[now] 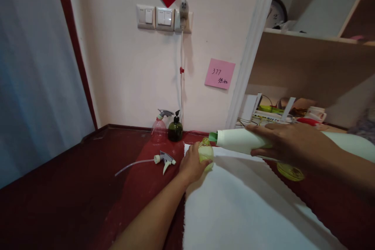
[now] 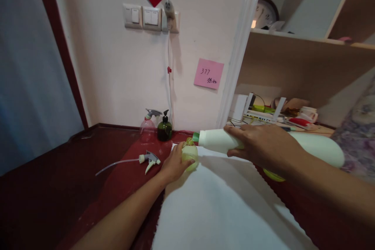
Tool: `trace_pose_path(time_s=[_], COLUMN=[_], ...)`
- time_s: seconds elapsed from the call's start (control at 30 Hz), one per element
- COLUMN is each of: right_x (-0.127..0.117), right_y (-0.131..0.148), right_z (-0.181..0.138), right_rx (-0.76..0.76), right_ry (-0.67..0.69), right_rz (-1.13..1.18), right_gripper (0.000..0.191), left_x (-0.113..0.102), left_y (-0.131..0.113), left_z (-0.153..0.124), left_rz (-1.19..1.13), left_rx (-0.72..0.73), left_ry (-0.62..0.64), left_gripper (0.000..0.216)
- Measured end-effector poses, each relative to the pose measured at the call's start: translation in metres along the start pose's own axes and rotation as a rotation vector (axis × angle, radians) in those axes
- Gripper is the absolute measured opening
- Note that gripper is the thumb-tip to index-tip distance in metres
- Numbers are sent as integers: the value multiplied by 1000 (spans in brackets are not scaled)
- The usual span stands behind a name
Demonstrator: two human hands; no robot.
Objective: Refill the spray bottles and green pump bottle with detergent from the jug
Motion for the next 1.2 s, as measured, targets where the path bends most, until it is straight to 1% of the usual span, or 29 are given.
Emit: trace_pose_path(time_s=[0.8,1.0,1.2], right_x=[0,2,4], right_y=[-1,-2,-3], right_z=[0,1,2], right_rx=[26,49,62], right_ry=[56,110,120], right_rz=[-10,2,-9], right_gripper=[49,49,50], left_x=[-1,0,0], left_y=[0,1,1], left_z=[0,0,0], left_rz=[2,-6,-6], left_rx=[2,2,5], left_ry=[0,3,-3], left_gripper=[69,69,70])
Point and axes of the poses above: each hand's wrist, its own z-axis towards the middle knuckle, its own x-axis out of the palm, y = z × x, the point moved 5 cm from there along z, towards the middle knuckle, and after that the axes turned 4 degrees about -y, right-handed, at the moved point
